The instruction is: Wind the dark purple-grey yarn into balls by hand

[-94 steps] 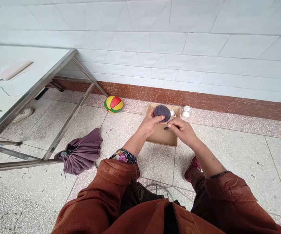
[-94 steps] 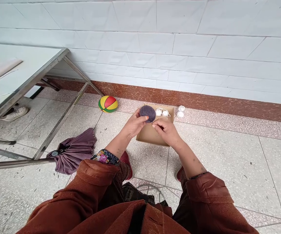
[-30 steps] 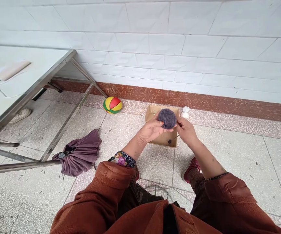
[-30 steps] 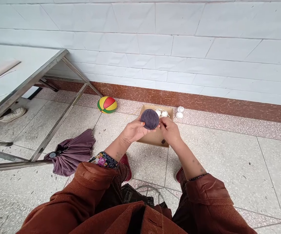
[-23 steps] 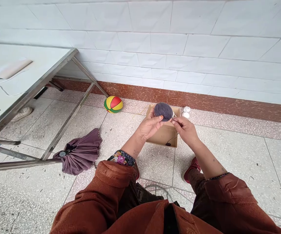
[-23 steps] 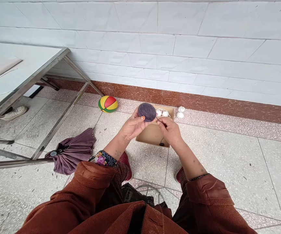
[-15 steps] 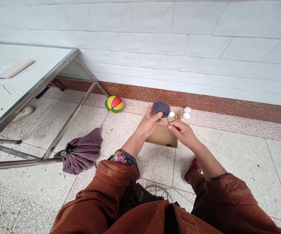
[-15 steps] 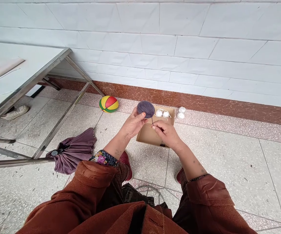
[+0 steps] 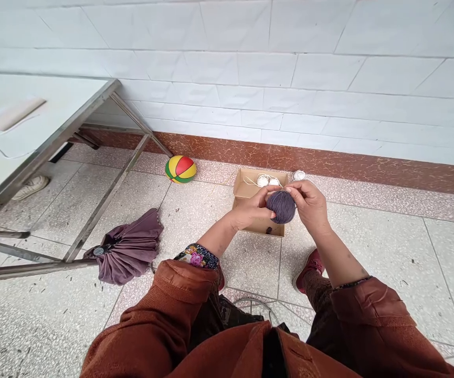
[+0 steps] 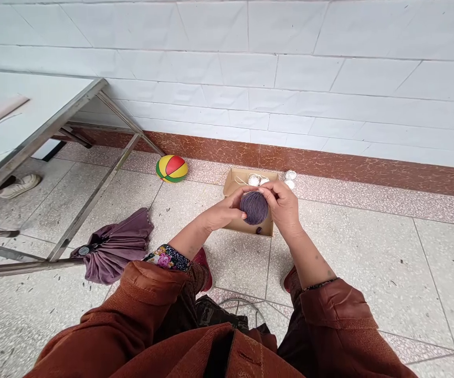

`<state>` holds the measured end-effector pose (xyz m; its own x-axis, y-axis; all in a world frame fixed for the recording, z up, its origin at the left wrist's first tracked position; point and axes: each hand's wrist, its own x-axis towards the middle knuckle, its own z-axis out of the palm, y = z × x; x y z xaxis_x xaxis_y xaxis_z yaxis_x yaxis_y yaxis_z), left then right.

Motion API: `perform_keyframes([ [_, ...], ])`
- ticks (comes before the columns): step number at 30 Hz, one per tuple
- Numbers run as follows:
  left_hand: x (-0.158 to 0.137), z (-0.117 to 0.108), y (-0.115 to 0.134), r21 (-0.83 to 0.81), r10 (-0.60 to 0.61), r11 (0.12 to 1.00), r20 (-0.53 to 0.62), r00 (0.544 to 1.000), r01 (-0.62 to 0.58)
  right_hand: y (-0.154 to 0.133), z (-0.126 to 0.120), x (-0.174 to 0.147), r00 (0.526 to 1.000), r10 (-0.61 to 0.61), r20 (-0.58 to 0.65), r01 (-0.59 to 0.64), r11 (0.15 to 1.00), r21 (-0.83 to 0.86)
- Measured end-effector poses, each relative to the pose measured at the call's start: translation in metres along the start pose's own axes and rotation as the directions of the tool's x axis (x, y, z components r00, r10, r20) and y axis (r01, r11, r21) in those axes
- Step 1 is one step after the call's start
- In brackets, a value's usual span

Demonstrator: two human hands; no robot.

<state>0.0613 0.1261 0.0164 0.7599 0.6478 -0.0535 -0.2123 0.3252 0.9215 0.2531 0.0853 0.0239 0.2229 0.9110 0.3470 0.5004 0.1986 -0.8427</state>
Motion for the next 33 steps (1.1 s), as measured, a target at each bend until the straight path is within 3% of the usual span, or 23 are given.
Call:
perform_keyframes([
  [4,-0.002,0.005,0.006,-0.242,-0.007,0.97,0.021,1.0,0.011,0.006,0.004,-0.001,0.998,0.05,0.036,-0.05,0.999,0.014],
  [7,0.001,0.001,0.013,-0.313,0.052,0.946,-0.126,0.991,-0.09,0.005,0.008,-0.005,0.989,-0.014,0.149,0.013,1.0,0.008],
  [11,0.006,-0.012,0.015,-0.204,0.115,0.956,-0.399,0.91,-0.21,-0.006,0.008,-0.009,0.941,-0.145,0.307,0.138,0.989,0.043],
  [15,0.008,-0.022,0.006,0.109,0.126,0.991,-0.539,0.833,-0.079,-0.016,0.003,-0.007,0.918,-0.186,0.35,0.162,0.982,0.097],
  [17,0.006,-0.022,0.002,0.261,0.151,0.965,-0.505,0.85,-0.016,-0.018,0.001,-0.003,0.933,-0.157,0.324,0.137,0.987,0.083],
  [20,0.001,-0.018,0.001,0.331,0.077,0.943,-0.312,0.947,0.033,-0.018,0.001,0.0,0.963,-0.095,0.252,0.087,0.995,0.045],
  [22,-0.002,-0.013,0.002,0.263,-0.006,0.964,-0.154,0.988,0.047,-0.016,0.003,0.001,0.977,-0.071,0.202,0.062,0.997,0.054],
  [25,-0.005,-0.006,0.004,0.071,-0.061,0.996,-0.014,0.998,0.062,-0.009,0.005,0.001,0.989,-0.031,0.147,0.016,0.995,0.098],
  [30,-0.006,0.002,0.011,-0.222,-0.07,0.972,0.037,0.997,0.076,0.004,0.009,0.001,0.989,0.097,0.113,-0.109,0.988,0.109],
  [33,-0.002,-0.001,0.015,-0.302,0.012,0.953,-0.077,0.997,-0.035,0.005,0.012,-0.001,0.984,0.071,0.162,-0.079,0.996,0.038],
])
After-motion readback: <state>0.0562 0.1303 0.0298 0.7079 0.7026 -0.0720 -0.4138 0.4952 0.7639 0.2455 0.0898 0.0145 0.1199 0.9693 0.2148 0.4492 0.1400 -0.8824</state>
